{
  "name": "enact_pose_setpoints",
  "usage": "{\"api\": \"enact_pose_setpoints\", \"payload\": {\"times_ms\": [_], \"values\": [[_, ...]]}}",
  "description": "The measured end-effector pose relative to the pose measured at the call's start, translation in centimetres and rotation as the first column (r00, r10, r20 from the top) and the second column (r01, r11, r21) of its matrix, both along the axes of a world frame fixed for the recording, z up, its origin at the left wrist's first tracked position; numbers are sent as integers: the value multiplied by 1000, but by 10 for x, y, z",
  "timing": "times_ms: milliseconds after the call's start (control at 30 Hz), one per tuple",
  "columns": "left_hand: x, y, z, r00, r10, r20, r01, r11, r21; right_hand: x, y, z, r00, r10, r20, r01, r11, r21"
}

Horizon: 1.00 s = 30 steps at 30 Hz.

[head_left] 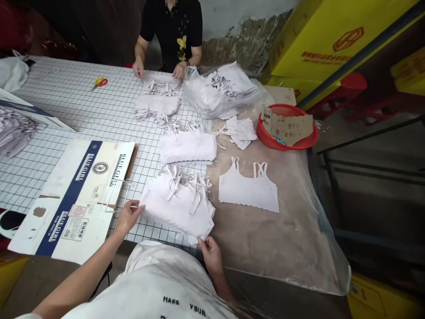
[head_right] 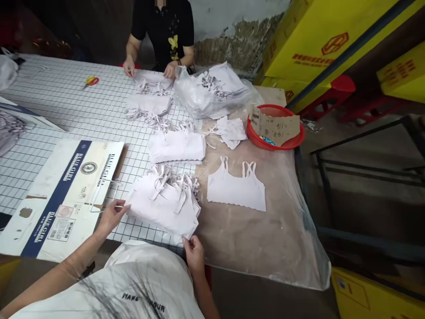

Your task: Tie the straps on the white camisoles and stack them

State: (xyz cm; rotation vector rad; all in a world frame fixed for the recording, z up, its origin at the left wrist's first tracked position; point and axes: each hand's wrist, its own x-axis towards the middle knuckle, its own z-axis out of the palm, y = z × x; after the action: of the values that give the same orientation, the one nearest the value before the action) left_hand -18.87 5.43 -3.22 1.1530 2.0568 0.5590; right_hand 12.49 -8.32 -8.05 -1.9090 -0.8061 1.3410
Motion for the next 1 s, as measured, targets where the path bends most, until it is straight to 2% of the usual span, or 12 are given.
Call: {"api": "enact_pose_setpoints", "payload": {"times_ms": [167,333,567,733,800,867,933,1000], "values": [[-6,-4,-4,988,25,151,-26,1000,7,-14,-10,-9,990,-92,105,90,996,17],[-6,-12,-5,946,111,304,-83,991,-103,-24,-13,-14,991,-136,15,135,990,42],[-17,-15,2,878,76,472,29,977,-212,-25,-14,-5,961,-154,-230,147,988,-48],[-22,-15,7,829,126,544,116,914,-388,-21,-22,7,949,-127,-288,110,991,-74],[-23,-16,15,816,133,563,153,889,-432,-20,-24,16,939,-136,-316,114,990,-86],[-24,-17,30,800,109,590,224,858,-462,-17,-24,31,924,-165,-344,136,985,-108],[-25,-14,53,766,46,641,336,821,-461,-11,-22,53,913,-193,-359,156,979,-129],[-24,-7,80,697,-52,715,478,777,-410,0,-18,79,903,-208,-376,173,977,-125]]}}
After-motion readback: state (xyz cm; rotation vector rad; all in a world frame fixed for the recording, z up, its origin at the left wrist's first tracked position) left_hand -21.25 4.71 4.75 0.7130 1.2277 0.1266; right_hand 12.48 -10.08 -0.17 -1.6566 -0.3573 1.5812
